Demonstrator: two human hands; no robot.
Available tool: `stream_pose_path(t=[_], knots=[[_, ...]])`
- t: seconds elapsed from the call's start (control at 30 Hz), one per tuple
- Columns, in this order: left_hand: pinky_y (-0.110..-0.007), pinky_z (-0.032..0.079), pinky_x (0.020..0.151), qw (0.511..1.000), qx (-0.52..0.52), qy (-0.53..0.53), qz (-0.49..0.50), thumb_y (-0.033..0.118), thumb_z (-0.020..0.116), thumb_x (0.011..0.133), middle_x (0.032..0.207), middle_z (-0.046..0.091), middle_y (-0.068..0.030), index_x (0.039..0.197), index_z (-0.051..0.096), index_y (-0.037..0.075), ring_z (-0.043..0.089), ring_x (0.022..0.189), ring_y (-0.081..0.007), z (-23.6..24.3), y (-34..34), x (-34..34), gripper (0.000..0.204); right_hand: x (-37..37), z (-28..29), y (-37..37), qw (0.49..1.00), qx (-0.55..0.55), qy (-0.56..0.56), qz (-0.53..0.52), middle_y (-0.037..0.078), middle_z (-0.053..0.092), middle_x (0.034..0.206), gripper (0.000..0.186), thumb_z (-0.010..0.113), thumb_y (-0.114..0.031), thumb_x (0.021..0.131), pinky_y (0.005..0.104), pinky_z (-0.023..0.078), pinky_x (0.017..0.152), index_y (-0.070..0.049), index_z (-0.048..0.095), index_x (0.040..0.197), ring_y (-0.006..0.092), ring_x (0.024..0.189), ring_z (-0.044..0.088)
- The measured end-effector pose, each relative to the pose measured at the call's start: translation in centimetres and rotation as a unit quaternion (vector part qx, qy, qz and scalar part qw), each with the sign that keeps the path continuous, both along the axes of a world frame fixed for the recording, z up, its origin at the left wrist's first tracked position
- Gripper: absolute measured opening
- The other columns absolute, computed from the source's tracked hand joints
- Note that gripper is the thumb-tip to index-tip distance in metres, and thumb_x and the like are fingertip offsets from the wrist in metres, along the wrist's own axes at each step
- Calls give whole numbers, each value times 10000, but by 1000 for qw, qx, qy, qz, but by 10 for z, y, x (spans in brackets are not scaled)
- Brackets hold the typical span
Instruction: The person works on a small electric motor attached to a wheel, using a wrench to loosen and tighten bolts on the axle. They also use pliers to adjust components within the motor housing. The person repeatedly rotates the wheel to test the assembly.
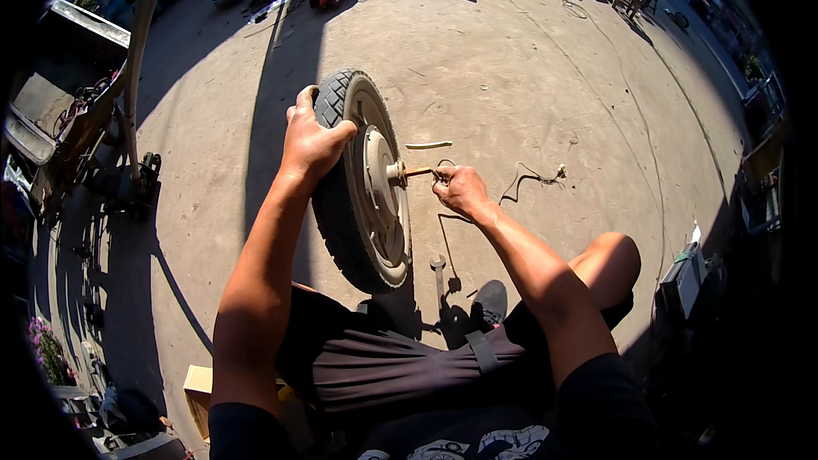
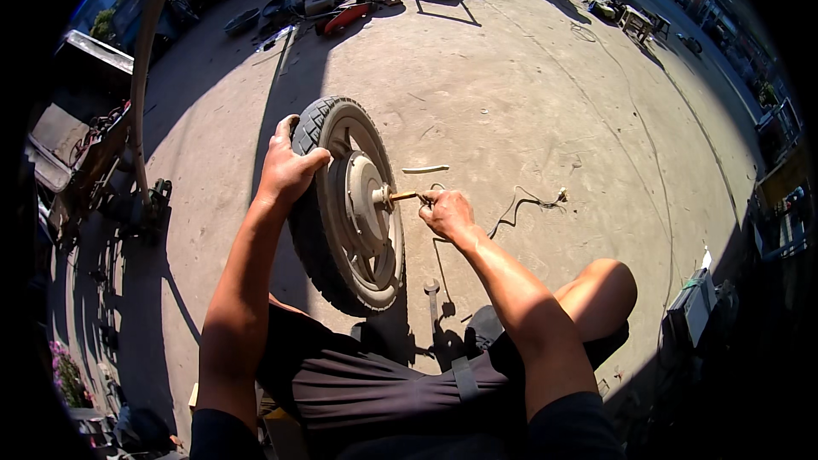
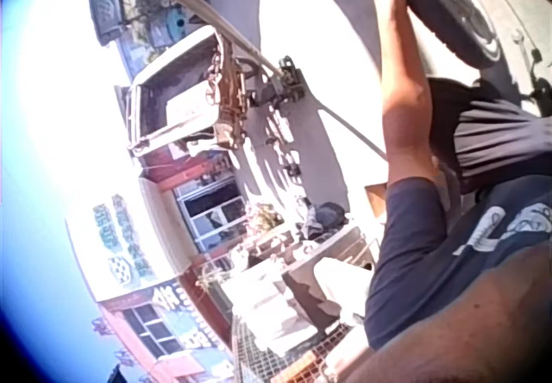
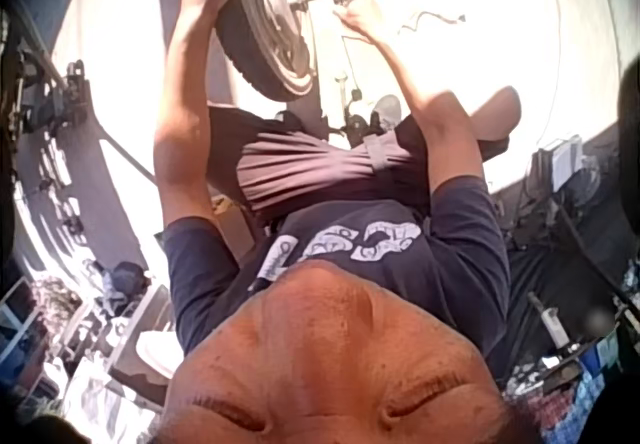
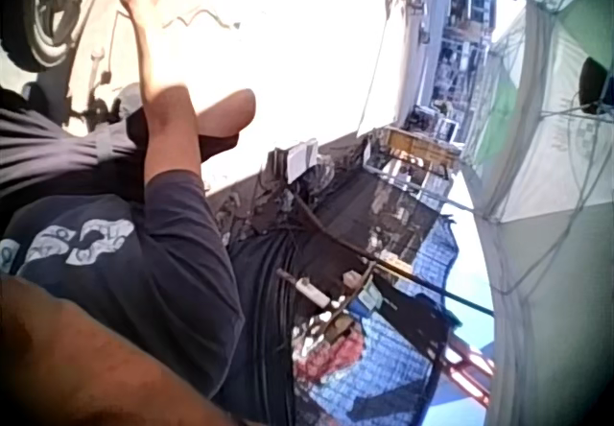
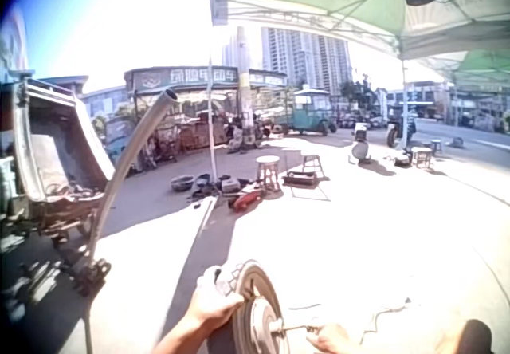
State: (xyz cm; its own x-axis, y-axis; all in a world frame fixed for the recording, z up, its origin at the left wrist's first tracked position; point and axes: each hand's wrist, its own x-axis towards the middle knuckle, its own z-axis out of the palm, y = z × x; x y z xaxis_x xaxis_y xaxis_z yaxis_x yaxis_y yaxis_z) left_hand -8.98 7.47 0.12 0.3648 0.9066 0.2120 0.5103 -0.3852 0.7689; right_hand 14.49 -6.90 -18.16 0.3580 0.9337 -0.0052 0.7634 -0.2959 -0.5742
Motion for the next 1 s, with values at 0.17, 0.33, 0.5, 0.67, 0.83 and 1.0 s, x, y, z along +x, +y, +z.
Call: stream_pose_path(t=[0.17,0.33,0.5,0.67,0.83,1.0], knots=[[-374,438,1011,1000,4,8,5,239,703,619,1207,495,-286,1384,397,-70,525,1132,-377,7,-9,0,880,-3,-3,3,997,-45,-66,1,191,702,930,314,666,-263,825,476,548,789,-155,707,1117,383,894,674],[-374,442,1008,1000,4,4,7,247,690,633,1194,497,-281,1379,403,-71,529,1118,-381,7,-11,0,860,-10,-5,-2,999,3,-36,4,186,704,946,314,686,-267,838,468,545,789,-139,700,1125,375,905,673],[-373,443,1008,1000,15,22,9,247,682,638,1199,493,-278,1380,401,-75,531,1113,-378,10,-12,3,856,1,-31,0,998,19,63,-13,180,706,910,284,650,-218,838,450,542,747,-104,705,1092,350,855,688],[-372,444,1008,1000,9,14,5,242,675,640,1196,487,-282,1382,390,-86,531,1113,-378,11,-14,6,860,9,-43,0,999,2,-3,-42,180,705,933,292,602,-156,823,424,553,786,-108,711,1090,353,886,686],[-372,447,1006,1000,18,20,4,235,672,642,1188,486,-291,1382,378,-101,530,1110,-386,11,-16,12,864,16,-34,4,995,-55,-71,-35,175,703,997,328,580,-125,826,447,552,819,-143,709,1127,362,939,676],[-371,446,1009,999,23,25,0,236,672,644,1191,487,-297,1380,379,-102,528,1117,-394,15,-17,15,862,25,-11,10,990,-89,-83,-73,209,697,1004,405,577,-114,795,448,546,853,-90,678,1186,377,961,672]])
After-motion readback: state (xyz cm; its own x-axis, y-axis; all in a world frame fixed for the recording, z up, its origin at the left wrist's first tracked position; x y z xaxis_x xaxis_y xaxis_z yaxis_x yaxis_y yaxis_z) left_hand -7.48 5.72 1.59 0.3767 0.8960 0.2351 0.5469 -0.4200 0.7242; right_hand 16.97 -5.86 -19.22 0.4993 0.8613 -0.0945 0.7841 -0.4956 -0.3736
